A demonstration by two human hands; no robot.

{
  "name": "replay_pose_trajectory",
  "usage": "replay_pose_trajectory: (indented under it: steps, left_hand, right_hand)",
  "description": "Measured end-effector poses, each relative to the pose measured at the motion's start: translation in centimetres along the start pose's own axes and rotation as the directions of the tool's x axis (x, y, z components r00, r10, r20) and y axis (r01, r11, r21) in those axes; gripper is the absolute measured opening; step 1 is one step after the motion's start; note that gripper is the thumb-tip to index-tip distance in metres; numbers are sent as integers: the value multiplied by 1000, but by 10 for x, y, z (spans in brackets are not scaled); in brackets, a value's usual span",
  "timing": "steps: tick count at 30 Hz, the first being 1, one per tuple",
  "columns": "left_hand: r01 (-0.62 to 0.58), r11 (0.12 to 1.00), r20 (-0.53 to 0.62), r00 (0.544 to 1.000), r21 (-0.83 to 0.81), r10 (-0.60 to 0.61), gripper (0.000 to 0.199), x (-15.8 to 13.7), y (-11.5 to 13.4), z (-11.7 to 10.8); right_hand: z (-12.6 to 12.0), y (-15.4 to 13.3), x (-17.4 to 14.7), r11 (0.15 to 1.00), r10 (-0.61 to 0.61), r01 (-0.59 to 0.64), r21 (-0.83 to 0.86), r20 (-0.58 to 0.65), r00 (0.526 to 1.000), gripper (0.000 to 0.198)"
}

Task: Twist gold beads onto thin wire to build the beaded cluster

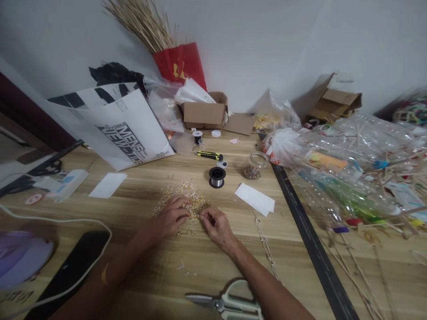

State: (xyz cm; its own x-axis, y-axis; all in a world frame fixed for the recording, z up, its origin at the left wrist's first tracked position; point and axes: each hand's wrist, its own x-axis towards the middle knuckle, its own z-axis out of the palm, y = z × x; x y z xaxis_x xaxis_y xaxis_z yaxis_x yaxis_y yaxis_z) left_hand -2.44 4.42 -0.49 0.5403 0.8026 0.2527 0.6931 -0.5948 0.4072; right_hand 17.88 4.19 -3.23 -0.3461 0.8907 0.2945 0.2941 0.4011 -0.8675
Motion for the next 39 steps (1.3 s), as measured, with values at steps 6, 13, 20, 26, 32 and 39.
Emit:
replay_pose_trajectory:
  steps: [6, 13, 20, 26, 32, 39]
  left_hand:
    - [-9, 1000, 14, 1000, 23, 9, 17, 2, 0, -1]
    - [-40, 999, 54, 998, 23, 39, 14, 7, 10, -5]
    - [-44, 999, 69, 997, 1, 44, 14, 8, 13, -1]
    - [-42, 999, 18, 999, -8, 43, 12, 11, 12, 5]
    - [-42, 999, 22, 999, -15, 42, 12, 12, 15, 8]
    - [-37, 999, -11, 999, -20, 37, 15, 11, 11, 14]
  right_hand:
    - [0, -1, 0, 1000, -19, 19, 1, -3, 1000, 17]
    - [0, 0, 0, 1000, -4, 4, 7, 4, 1000, 15]
    - [0, 1, 1, 1000, -6, 6, 18, -7, 1000, 16]
    - [1, 1, 1, 1000, -2, 2, 18, -5, 1000, 15]
    - [1, 0, 1, 1000, 3, -3, 19, 3, 1000, 16]
    - [0, 0, 1, 1000, -7, 7, 1, -4, 1000, 18]
